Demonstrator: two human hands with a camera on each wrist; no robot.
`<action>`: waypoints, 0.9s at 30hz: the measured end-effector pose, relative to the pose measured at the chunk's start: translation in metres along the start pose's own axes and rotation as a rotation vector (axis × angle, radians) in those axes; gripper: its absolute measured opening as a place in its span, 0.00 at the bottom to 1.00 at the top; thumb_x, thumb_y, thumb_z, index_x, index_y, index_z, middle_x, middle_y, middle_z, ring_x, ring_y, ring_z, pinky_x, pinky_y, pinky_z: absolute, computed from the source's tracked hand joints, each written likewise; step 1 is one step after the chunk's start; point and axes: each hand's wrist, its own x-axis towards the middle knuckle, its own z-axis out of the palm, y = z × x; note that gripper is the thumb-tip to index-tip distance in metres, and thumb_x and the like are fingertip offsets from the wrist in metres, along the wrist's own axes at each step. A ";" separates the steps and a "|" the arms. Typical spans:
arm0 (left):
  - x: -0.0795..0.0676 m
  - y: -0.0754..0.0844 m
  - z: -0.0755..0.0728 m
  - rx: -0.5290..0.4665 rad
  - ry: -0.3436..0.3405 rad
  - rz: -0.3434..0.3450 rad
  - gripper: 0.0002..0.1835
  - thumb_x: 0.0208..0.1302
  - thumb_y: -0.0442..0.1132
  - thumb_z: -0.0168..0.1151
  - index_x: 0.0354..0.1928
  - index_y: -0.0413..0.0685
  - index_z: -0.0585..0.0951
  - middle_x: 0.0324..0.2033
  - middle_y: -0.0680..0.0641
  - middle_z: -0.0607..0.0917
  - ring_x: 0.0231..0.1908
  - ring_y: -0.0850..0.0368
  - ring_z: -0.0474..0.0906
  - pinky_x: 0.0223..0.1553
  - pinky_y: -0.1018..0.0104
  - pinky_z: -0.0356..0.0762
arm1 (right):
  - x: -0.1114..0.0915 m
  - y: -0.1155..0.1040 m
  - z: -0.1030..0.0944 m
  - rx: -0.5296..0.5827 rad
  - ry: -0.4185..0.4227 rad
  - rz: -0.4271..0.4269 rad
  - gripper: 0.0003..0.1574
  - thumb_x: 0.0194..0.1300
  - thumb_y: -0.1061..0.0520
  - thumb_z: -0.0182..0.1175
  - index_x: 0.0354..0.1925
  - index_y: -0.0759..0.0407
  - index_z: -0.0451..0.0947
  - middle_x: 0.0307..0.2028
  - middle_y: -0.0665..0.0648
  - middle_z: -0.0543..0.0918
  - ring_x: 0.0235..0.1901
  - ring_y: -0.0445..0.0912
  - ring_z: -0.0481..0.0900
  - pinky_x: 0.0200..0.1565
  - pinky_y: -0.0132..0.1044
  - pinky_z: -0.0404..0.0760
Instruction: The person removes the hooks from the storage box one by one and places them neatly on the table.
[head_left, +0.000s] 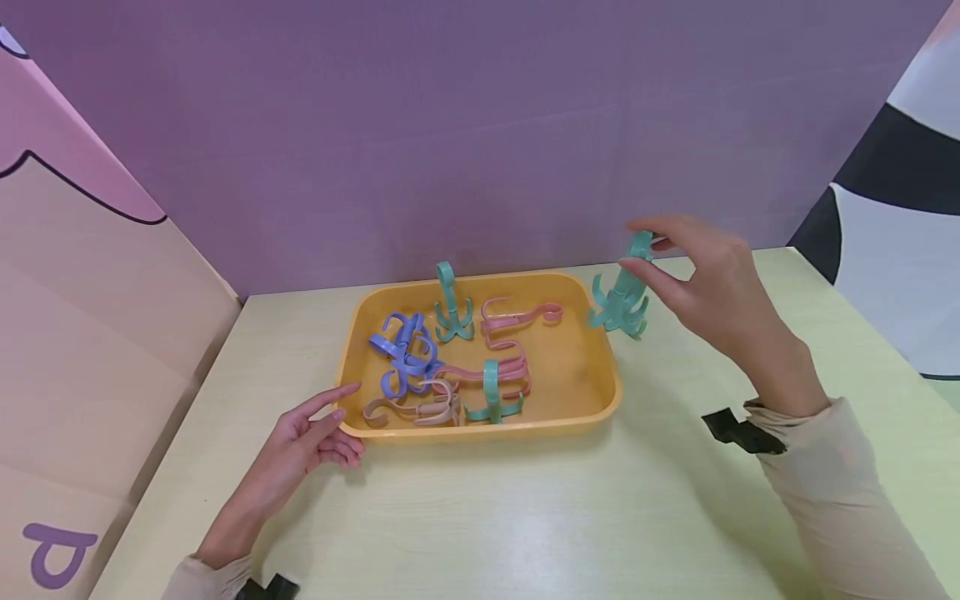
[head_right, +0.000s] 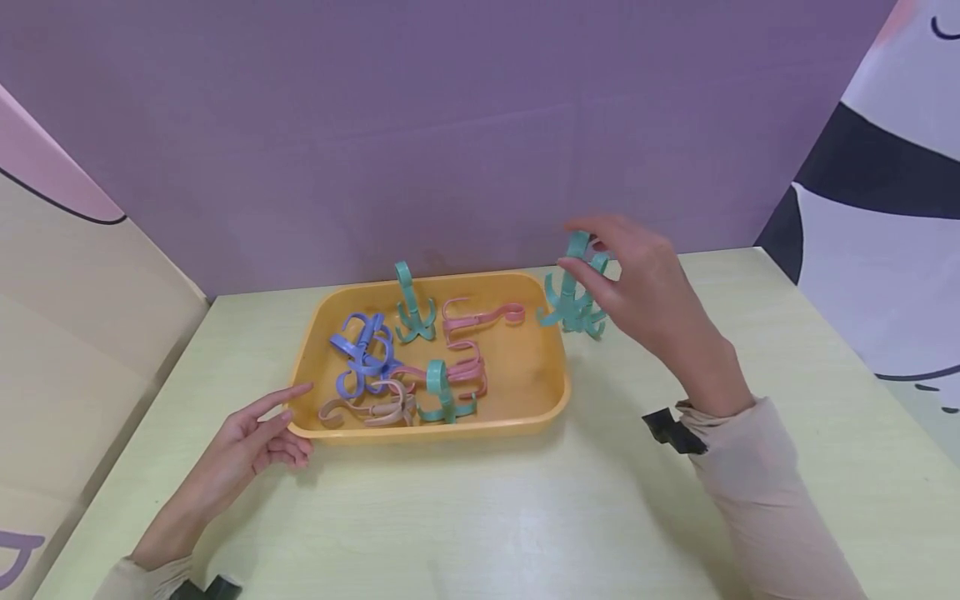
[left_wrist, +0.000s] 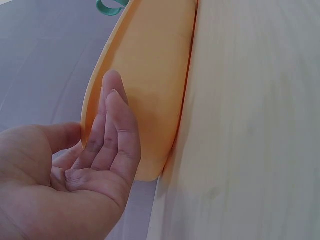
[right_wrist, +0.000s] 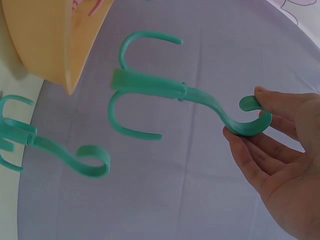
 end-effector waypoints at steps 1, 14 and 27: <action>0.000 0.000 0.000 0.000 0.001 0.000 0.29 0.79 0.42 0.49 0.74 0.36 0.59 0.32 0.39 0.88 0.33 0.50 0.87 0.40 0.55 0.87 | 0.000 0.001 -0.002 -0.009 0.001 0.009 0.29 0.48 0.71 0.76 0.51 0.64 0.82 0.45 0.59 0.86 0.38 0.51 0.83 0.51 0.18 0.72; -0.001 0.000 0.000 0.006 0.010 -0.006 0.29 0.79 0.42 0.49 0.74 0.37 0.59 0.33 0.37 0.88 0.33 0.48 0.87 0.41 0.54 0.86 | 0.000 0.012 -0.019 -0.086 0.021 0.080 0.31 0.48 0.71 0.76 0.53 0.63 0.82 0.47 0.58 0.86 0.42 0.26 0.73 0.48 0.14 0.69; 0.001 0.001 0.000 0.009 0.020 -0.017 0.29 0.79 0.43 0.50 0.74 0.37 0.60 0.32 0.37 0.88 0.33 0.48 0.87 0.40 0.54 0.87 | -0.002 0.024 -0.034 -0.145 0.083 0.131 0.26 0.53 0.70 0.73 0.53 0.66 0.82 0.46 0.64 0.85 0.43 0.14 0.67 0.46 0.11 0.64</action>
